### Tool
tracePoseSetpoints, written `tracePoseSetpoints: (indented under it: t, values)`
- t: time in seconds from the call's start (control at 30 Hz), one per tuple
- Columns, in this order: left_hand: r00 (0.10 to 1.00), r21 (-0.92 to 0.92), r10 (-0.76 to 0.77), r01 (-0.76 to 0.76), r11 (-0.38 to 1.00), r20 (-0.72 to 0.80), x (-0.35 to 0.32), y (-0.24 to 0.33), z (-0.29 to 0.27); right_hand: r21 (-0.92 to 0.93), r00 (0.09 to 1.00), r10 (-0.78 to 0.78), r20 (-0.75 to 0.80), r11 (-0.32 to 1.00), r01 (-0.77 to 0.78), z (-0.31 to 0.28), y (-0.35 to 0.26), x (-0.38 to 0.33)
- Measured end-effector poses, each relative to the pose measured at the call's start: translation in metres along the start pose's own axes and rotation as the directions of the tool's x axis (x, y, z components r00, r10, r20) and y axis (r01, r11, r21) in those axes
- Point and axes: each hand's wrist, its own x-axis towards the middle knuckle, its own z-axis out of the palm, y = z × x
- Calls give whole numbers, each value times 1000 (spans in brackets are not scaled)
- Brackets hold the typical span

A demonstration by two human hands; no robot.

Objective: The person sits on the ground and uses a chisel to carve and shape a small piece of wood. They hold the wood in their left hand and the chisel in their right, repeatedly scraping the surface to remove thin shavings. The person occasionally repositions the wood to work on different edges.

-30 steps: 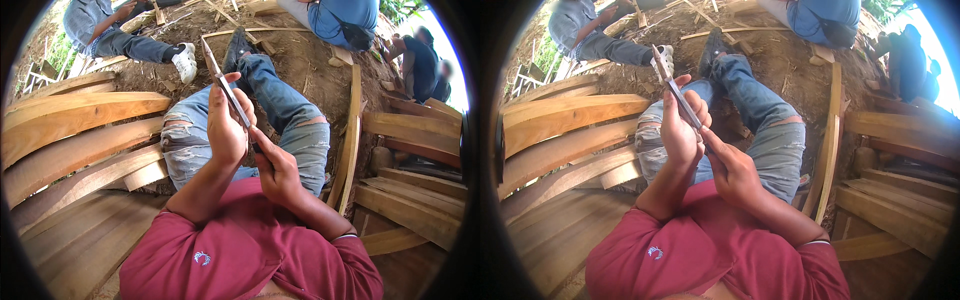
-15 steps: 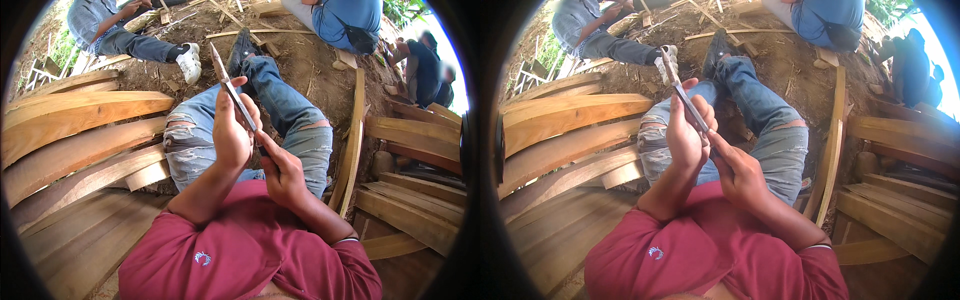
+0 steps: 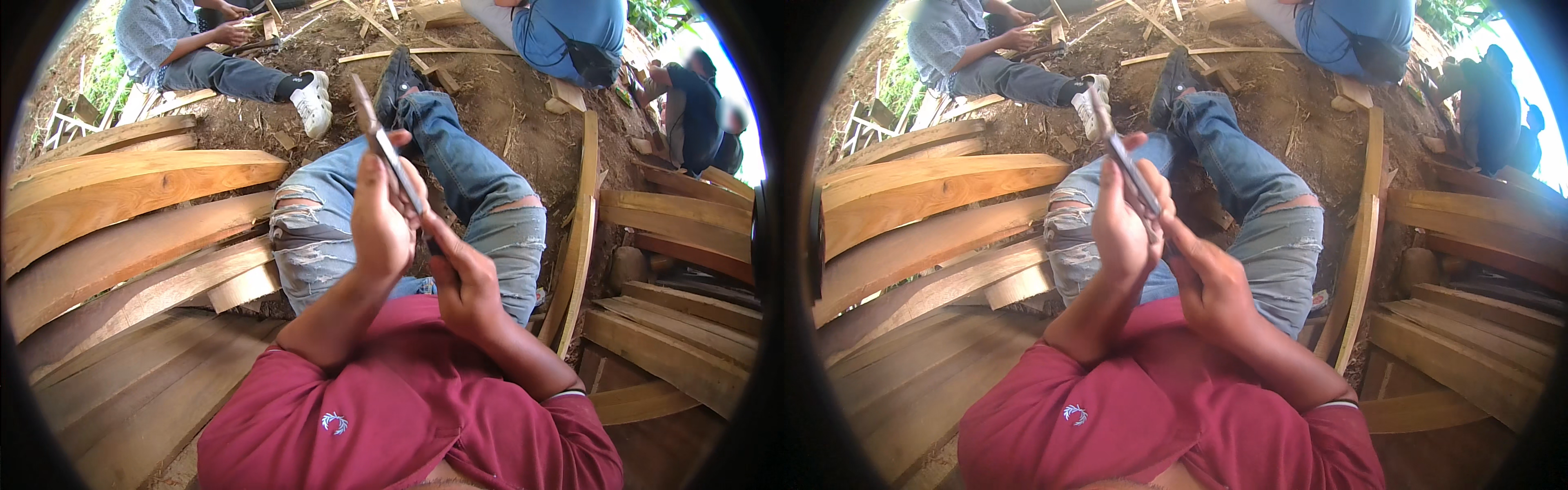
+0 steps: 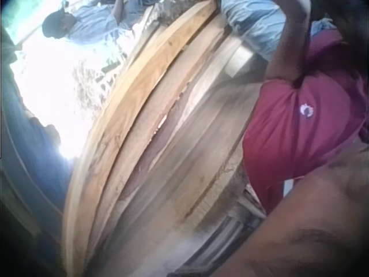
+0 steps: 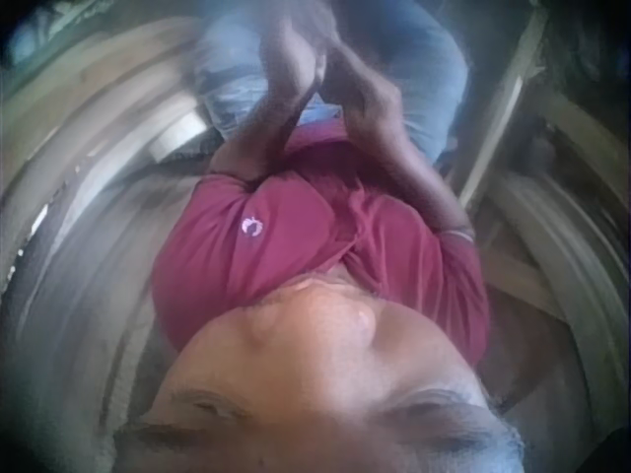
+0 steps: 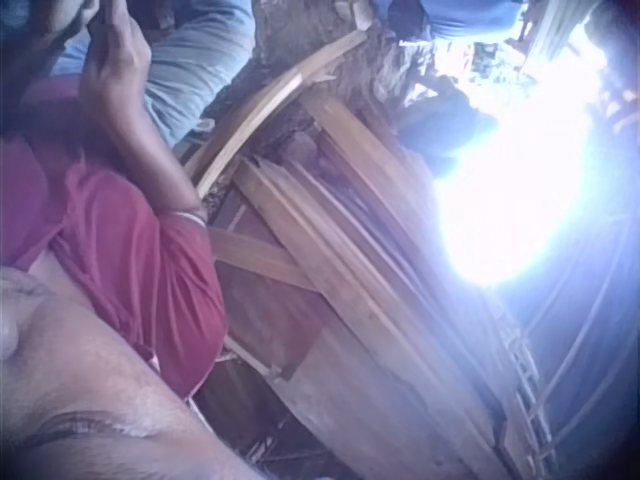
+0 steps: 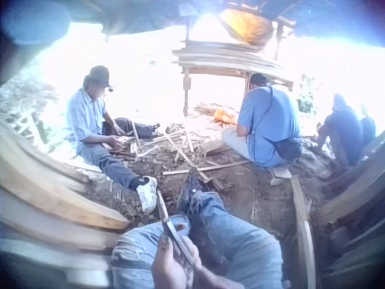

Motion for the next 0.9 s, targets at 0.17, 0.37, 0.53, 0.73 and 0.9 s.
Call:
tracePoseSetpoints:
  t: [0.17,0.37,0.53,0.73,0.9]
  values:
    - [993,-76,30,-38,996,-110,8,7,1,-4,1000,-2,-1,1000,2,3,-2,-1]
    - [992,-58,55,-62,996,-116,5,11,5,4,1000,-2,13,1000,2,5,-7,1]
    - [996,-49,25,-29,998,-87,-4,2,6,23,1000,13,2,1000,-13,1,-8,6]
    - [993,-62,37,-45,997,-113,-3,9,10,19,999,18,31,1000,-18,-1,-11,4]
    - [1000,6,15,-15,1000,-24,0,3,3,-20,1000,6,4,1000,-6,-4,-7,-5]
